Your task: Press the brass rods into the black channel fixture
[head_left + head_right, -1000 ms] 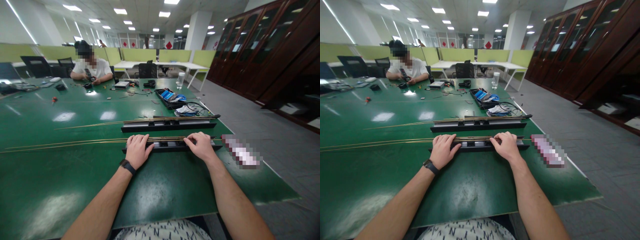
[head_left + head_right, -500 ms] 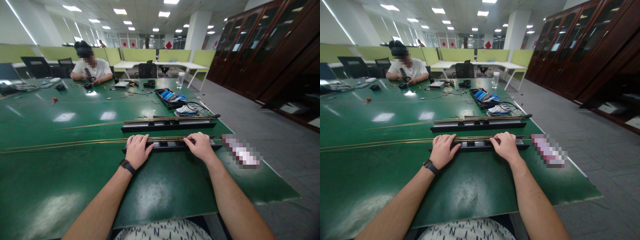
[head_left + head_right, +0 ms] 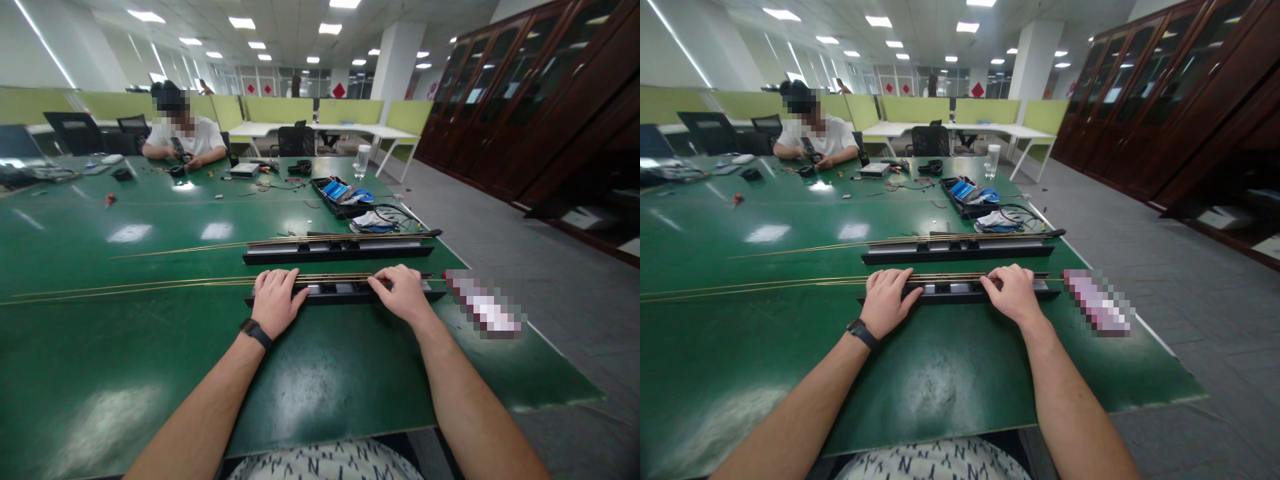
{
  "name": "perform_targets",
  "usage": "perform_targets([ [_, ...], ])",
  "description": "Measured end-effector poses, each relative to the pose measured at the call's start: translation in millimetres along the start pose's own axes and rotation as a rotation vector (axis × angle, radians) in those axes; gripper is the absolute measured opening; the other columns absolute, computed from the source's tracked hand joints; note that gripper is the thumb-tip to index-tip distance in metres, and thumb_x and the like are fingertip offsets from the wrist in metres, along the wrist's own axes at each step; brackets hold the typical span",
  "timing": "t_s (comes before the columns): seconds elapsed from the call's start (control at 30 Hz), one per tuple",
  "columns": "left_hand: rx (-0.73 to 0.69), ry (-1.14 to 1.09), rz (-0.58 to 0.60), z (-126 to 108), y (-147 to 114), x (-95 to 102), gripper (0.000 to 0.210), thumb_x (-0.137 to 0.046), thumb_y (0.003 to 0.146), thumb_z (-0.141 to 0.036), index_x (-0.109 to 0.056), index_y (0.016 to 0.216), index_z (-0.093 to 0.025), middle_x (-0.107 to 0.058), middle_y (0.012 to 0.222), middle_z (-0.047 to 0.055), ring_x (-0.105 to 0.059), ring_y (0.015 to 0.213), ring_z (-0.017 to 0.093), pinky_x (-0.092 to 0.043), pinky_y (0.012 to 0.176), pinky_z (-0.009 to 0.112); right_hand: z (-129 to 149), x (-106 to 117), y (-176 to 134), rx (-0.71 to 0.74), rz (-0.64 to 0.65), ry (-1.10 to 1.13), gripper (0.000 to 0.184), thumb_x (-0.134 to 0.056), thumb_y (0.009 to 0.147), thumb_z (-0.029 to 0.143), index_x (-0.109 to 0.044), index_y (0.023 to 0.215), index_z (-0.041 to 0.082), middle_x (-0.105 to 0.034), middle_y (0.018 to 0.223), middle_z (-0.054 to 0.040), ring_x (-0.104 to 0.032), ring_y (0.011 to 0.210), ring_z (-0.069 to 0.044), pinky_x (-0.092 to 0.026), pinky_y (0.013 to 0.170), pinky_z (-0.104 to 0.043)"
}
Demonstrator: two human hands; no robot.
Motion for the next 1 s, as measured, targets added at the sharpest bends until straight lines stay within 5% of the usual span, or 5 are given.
perform_targets([
  [1.0,0.009,-0.018,0.009,0.1,0.6,0.0,0.044,-0.056,0.098,-0.049,-0.063,0.129,-0.020,-0.071,0.115,0.012,-0.062,0.113,0.030,-0.036,0.106,0.049,3.1,-0.3,0.0,-0.009,0.003,0.001,0.034,-0.057,0.092,0.049,-0.068,0.073,0.023,-0.072,0.077,-0.0036,-0.058,0.085,-0.022,-0.030,0.085,-0.040],
])
Point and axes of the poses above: each hand's wrist, its own y-axis towards the middle knuckle, its own x-axis out of the back of the hand, z = x × y, the point moved 5 cm from there along y, towards the middle knuckle
